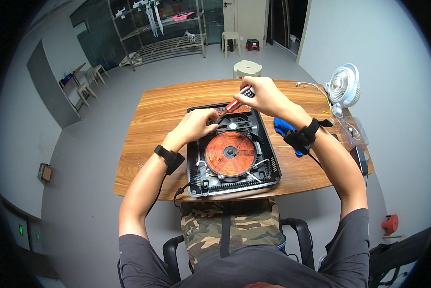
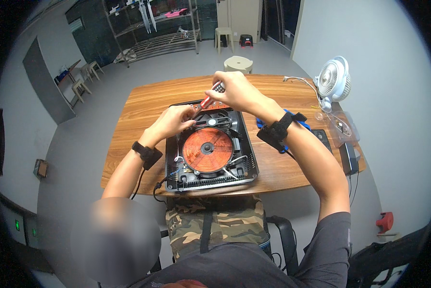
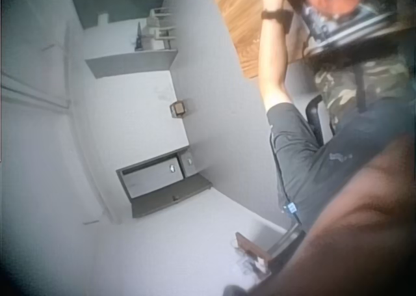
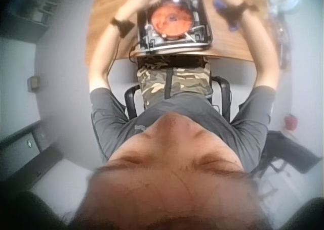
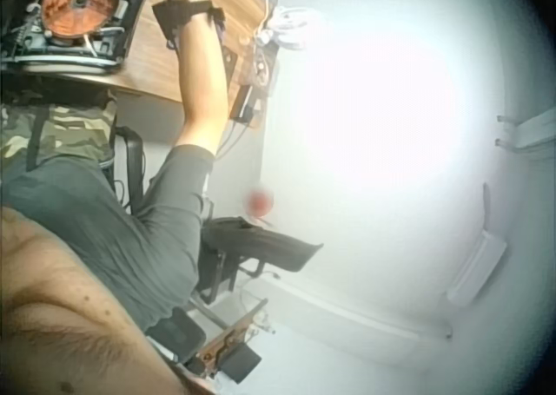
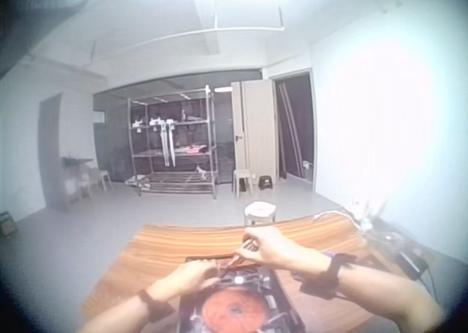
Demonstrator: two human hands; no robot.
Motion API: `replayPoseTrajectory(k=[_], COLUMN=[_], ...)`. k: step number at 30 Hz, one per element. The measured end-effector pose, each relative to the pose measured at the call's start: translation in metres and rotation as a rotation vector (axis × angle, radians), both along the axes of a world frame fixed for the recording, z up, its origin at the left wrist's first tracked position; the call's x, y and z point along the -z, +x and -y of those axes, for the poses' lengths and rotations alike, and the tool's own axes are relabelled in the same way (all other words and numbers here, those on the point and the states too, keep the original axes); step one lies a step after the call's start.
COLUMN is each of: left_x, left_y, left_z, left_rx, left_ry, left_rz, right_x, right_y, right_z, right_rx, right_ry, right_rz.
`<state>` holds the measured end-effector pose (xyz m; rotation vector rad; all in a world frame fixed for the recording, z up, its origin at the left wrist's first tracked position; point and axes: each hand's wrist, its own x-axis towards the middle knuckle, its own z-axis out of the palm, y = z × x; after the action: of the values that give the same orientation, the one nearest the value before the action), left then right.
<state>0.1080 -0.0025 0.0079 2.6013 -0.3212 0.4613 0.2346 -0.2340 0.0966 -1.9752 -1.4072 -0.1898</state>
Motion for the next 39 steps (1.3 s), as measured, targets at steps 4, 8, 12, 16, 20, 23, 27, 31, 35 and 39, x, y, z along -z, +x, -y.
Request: replayPoseTrajectory(k=[4,8,12,16,20,23,27,31,35,39], left_x=[0.002,0.003,0.005,0.005,0.003,0.003,0.002,-0.004,-0.008,-0.003], left_y=[0.001,0.002,0.004,0.006,0.006,0.006,0.008,0.013,0.035,0.069], left_z=[-0.002,-0.002,-0.003,-0.002,0.001,0.003,0.005,0.01,0.004,0.002], left_rx=[-0.042,-0.065,-0.077,-0.101,-0.105,-0.093,-0.057,-0.06,-0.083,-0.083], left_ry=[0.006,0.008,-0.022,0.003,0.021,0.035,0.028,0.001,0.103,0.198], left_rz=[-0.016,-0.028,-0.064,-0.05,-0.053,-0.051,-0.075,-0.015,-0.036,-0.153], right_x=[0.0,0.003,0.001,0.003,0.003,0.005,0.009,0.007,-0.004,-0.019], right_y=[0.001,0.004,0.001,0.002,0.003,0.006,0.014,0.022,0.037,0.053], right_z=[0.004,0.006,0.006,0.007,0.01,0.011,0.012,0.015,0.024,0.031], right_rx=[0.013,0.013,0.005,0.006,0.01,0.004,-0.006,0.026,0.065,0.094], right_ry=[0.019,0.024,0.023,0.03,0.028,0.034,0.032,0.019,0.034,0.024], right_rz=[-0.012,0.002,-0.019,-0.016,-0.025,-0.011,-0.009,0.023,0.178,0.201])
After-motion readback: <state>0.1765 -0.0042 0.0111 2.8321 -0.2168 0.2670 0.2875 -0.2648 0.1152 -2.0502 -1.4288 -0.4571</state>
